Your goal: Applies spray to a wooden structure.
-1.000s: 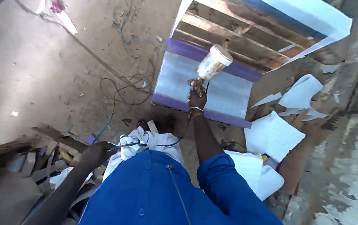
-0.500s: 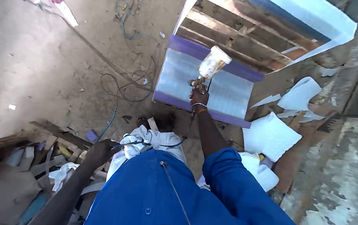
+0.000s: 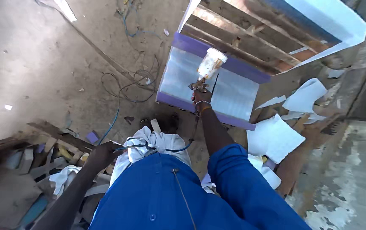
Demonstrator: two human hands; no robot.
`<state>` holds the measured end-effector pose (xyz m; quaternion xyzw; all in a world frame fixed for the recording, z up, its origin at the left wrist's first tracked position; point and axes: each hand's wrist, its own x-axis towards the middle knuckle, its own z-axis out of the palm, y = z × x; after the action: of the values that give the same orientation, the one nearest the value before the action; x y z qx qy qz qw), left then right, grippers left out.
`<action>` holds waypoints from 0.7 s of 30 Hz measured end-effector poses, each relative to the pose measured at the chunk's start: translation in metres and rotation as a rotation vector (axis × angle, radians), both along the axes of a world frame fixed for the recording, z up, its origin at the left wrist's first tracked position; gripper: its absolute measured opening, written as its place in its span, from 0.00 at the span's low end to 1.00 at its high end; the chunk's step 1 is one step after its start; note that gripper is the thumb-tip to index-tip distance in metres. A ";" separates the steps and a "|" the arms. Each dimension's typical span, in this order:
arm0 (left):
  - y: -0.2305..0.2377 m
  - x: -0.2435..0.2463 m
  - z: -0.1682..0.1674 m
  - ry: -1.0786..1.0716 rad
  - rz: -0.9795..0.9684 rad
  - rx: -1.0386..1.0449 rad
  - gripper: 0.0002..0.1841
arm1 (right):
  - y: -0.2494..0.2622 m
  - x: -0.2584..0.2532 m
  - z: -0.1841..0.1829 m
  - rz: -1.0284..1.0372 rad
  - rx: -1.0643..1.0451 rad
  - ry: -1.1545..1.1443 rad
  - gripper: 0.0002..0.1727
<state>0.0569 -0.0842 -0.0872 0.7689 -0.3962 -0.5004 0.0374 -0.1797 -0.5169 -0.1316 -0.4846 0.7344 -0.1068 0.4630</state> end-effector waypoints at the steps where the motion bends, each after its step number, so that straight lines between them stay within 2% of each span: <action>1: 0.000 0.001 0.000 0.001 0.008 -0.002 0.18 | -0.002 0.000 -0.002 0.002 0.000 0.007 0.20; 14: -0.007 0.008 -0.002 0.007 0.013 0.027 0.19 | -0.008 0.014 0.005 0.027 0.123 -0.002 0.17; 21: -0.021 0.003 0.007 0.013 0.022 0.042 0.19 | -0.014 0.009 0.001 0.034 0.138 0.001 0.18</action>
<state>0.0598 -0.1053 -0.0803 0.7705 -0.3769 -0.5132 0.0295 -0.1702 -0.5306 -0.1310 -0.4642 0.7317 -0.0479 0.4969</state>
